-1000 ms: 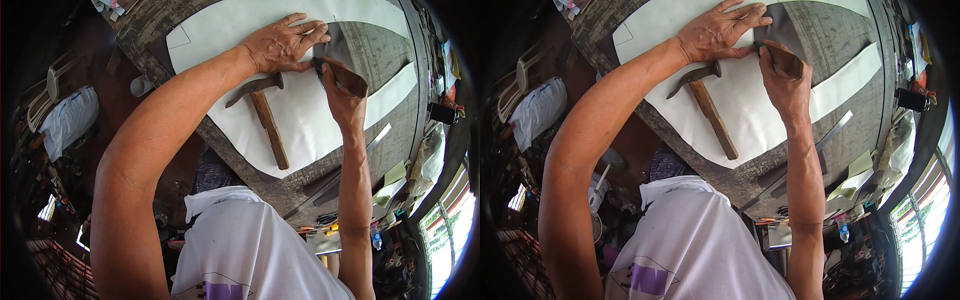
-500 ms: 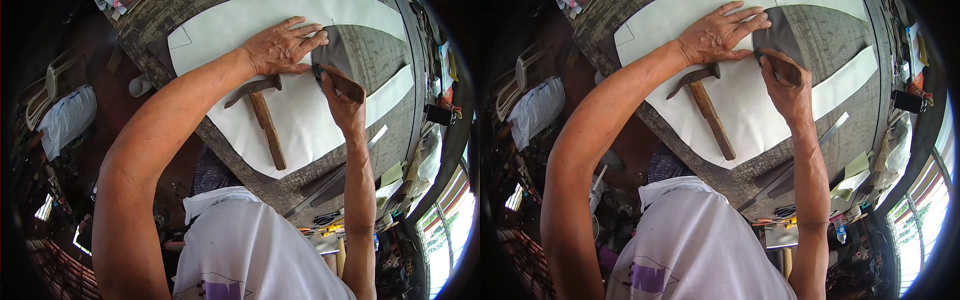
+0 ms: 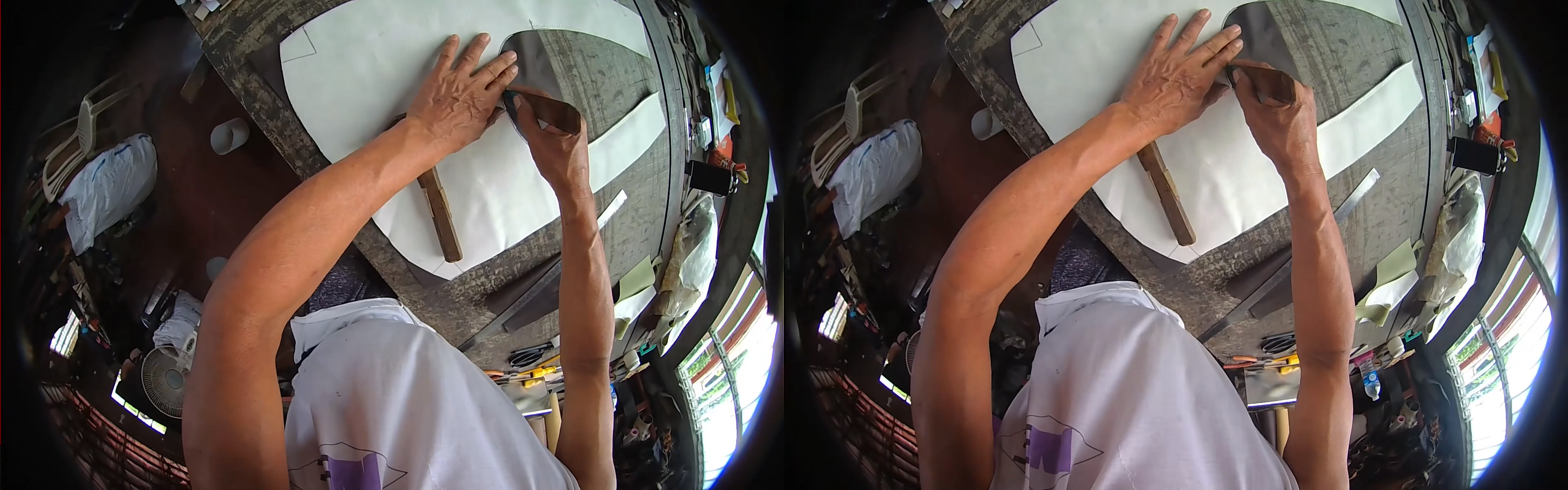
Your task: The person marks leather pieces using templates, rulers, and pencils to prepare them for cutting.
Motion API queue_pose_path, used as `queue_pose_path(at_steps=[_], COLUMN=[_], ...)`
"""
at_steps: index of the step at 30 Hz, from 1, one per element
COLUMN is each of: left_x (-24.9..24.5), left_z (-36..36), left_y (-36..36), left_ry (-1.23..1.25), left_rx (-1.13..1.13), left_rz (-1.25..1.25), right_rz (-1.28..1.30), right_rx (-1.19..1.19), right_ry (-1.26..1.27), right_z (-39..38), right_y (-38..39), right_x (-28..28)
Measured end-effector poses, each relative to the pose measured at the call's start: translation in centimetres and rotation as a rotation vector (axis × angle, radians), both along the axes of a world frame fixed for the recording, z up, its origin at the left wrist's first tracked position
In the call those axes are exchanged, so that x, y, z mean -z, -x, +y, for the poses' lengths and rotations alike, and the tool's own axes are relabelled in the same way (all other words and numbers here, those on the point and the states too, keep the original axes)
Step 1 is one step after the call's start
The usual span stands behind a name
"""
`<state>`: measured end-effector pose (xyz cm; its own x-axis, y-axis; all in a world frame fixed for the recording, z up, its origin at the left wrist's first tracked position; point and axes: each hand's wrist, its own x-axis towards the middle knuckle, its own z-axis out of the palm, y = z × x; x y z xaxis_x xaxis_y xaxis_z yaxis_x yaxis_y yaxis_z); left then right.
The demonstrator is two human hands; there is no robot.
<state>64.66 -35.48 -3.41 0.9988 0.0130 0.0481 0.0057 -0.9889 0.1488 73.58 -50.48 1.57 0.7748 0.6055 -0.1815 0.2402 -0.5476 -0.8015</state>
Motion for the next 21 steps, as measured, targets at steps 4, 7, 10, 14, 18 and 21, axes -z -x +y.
queue_pose_path(at_steps=[4,7,10,14,18,21], left_x=[0.4,0.3,0.4,0.4,0.3,0.1], left_z=[-0.5,-0.6,-0.6,-0.6,-0.6,-0.6], left_y=[-0.1,-0.1,-0.2,-0.2,-0.1,-0.1], left_ry=[-0.054,-0.074,-0.077,-0.101,-0.127,-0.120], left_rx=[-0.031,-0.043,-0.046,-0.049,-0.045,-0.053], left_rz=[-0.013,0.009,0.008,0.005,0.002,0.012], right_rz=[-0.014,0.003,0.024,0.072,0.062,0.024], right_rx=[-0.020,-0.035,-0.061,-0.085,-0.115,-0.109], right_ry=[0.029,0.064,0.077,0.000,0.115,0.021], right_z=[0.1,-0.4,-0.6,-0.9,-1.3,-2.1], right_y=[-0.1,0.1,0.0,-0.2,-0.5,-0.2], right_x=[-0.4,-0.6,-0.8,-0.8,-1.0,0.0])
